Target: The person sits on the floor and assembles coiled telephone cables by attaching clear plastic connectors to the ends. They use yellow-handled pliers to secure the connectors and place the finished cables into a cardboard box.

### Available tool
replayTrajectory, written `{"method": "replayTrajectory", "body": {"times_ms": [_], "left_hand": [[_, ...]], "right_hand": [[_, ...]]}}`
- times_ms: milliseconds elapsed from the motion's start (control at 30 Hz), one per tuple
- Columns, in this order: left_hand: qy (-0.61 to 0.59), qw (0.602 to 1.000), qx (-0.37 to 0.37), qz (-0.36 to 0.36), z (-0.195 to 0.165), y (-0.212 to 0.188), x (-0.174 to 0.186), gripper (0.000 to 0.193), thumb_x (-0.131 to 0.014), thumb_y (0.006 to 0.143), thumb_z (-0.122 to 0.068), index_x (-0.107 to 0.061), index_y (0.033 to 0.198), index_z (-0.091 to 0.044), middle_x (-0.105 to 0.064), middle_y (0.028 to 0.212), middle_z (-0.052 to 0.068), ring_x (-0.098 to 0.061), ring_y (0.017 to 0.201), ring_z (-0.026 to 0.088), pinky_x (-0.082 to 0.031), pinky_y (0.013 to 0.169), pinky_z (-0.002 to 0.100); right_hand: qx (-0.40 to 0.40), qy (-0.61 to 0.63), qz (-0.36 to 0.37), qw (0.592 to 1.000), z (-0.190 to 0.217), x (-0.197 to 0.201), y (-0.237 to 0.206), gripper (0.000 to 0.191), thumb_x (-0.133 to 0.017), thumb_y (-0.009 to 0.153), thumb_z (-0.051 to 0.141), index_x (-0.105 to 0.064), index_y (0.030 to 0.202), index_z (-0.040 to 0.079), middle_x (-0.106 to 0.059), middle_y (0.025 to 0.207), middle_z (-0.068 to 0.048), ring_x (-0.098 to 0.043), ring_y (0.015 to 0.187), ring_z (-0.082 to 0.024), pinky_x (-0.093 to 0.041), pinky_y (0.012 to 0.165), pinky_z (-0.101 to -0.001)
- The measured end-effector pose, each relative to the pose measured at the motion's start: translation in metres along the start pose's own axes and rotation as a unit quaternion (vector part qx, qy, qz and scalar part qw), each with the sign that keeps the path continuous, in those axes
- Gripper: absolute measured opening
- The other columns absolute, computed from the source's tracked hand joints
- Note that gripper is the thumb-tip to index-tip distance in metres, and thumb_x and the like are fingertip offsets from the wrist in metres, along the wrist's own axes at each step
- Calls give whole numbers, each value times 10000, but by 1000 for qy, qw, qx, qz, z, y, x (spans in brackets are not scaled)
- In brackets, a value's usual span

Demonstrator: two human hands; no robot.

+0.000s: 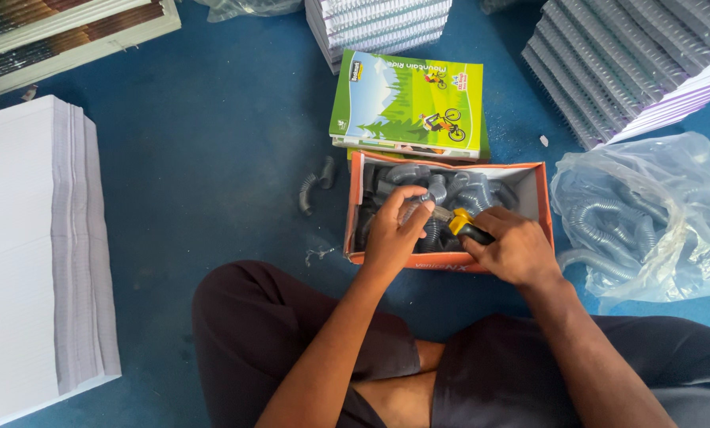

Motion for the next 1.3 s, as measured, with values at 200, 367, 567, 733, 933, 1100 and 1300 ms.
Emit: {"method": "replayTrajectory", "body": {"times_ms": [200, 367, 567, 733, 933, 1100, 1300], "left_hand": [[-8, 1000, -1, -6, 1, 0, 1, 326, -678, 963, -238, -671, 1225, -44, -719, 929, 46, -658, 805, 75, -575, 631, 247], [30, 1000, -7, 1, 3, -1, 0, 324, -666, 987, -262, -715, 1220, -42, -718, 964, 43, -657, 775, 73, -592, 629, 248], [43, 999, -8, -14, 4, -1, 3, 375, -688, 960, -273, -664, 1247, -32, -732, 986, 84, -671, 742, 93, -572, 632, 256], [51, 997, -49, 22, 1, -5, -3, 397, -681, 977, -289, -627, 1282, -41, -758, 1013, 90, -697, 761, 126, -569, 701, 276], [114, 985, -114, 68, -13, -9, -11, 409, -588, 1050, -327, -556, 1367, -71, -770, 1083, 93, -758, 810, 193, -588, 736, 313], [152, 970, -170, 84, -30, -11, -19, 451, -557, 1075, -334, -520, 1424, -51, -757, 1057, 159, -770, 864, 283, -577, 705, 365], [169, 970, -131, 119, -34, -12, -22, 491, -481, 1093, -352, -488, 1471, -40, -760, 969, 181, -767, 806, 291, -572, 700, 379]], "right_hand": [[-14, 38, 8, 999, 0, -3, 1, 268, -832, 776, 251, -721, 936, 67, -712, 836, -120, -708, 746, -343, -549, 652, -433], [-67, 32, 15, 997, -6, 1, 1, 303, -830, 752, 244, -655, 908, 52, -703, 821, -111, -715, 739, -325, -553, 650, -428], [-58, -14, 24, 998, -15, -4, 0, 294, -829, 735, 248, -652, 885, 68, -699, 916, -101, -691, 901, -332, -540, 758, -453], [-39, -10, 20, 999, -22, -8, 4, 288, -813, 753, 244, -680, 933, 63, -701, 1020, -129, -661, 1011, -352, -518, 869, -473], [33, 59, -48, 997, 2, 7, 5, 414, -822, 796, 224, -675, 1130, 27, -688, 1132, -147, -652, 1080, -355, -500, 916, -466], [113, 207, -75, 969, 32, 15, 3, 435, -828, 812, 117, -630, 1188, 26, -678, 1183, -149, -657, 1075, -321, -515, 943, -403], [83, 247, -48, 964, 27, 4, 3, 316, -790, 851, 45, -666, 1142, 34, -683, 1165, -127, -683, 1088, -274, -541, 934, -354]]}}
Point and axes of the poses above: each hand's wrist, its own y-axis towards the middle knuckle, its own x-axis out of the back of the hand, z = x × y, the point moved 6 cm from there along y, towards the middle knuckle
